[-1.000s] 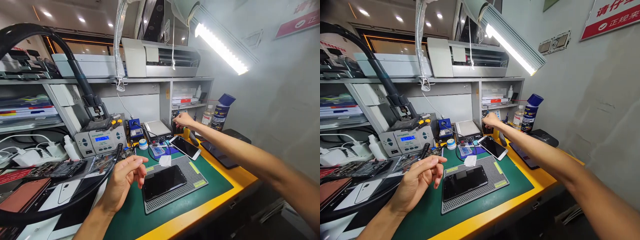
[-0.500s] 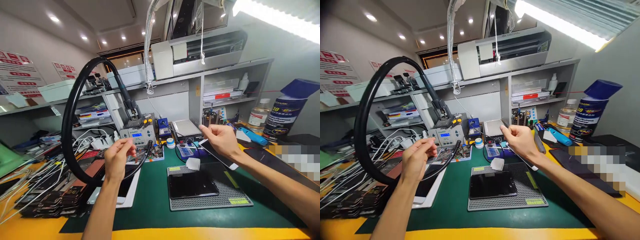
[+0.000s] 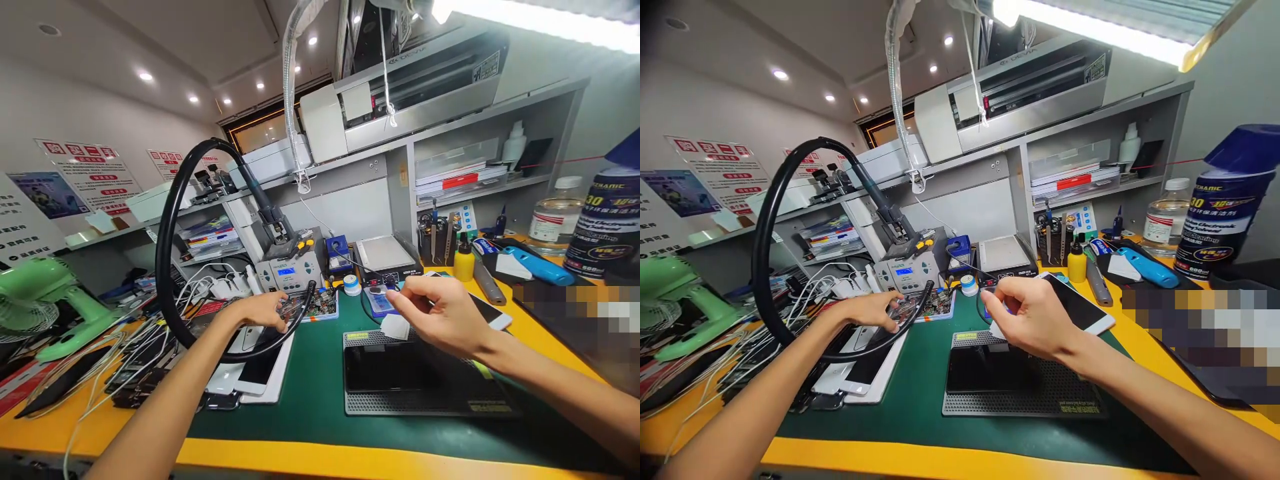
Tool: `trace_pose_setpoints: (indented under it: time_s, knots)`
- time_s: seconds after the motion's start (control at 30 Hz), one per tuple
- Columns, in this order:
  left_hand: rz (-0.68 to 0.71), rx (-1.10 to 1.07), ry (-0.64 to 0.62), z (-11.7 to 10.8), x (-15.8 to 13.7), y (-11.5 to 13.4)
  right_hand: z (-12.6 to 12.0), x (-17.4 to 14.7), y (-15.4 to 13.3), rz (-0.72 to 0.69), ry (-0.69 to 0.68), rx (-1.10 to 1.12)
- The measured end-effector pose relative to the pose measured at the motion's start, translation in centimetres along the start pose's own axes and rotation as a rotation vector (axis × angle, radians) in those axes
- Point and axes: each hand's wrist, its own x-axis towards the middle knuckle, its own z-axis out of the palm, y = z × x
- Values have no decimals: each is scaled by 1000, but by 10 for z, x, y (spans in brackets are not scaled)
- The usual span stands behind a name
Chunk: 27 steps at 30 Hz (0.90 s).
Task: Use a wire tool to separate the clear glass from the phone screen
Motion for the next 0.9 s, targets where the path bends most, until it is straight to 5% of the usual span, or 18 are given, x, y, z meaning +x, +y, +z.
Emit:
trace_pose_setpoints:
  time_s: [0.33, 0.57, 0.73, 0.9]
  knots:
    - [-110, 179, -154, -15, 20, 1, -5, 7, 3, 101, -23, 50]
    - [30, 170, -237, -44, -10, 11, -7, 7, 3, 228, -78, 184]
    - [271, 195, -201, -60, -44, 73, -8, 8, 3, 324, -177, 336]
    - [445, 256, -244, -43, -66, 153, -8, 10, 1, 387, -494, 490]
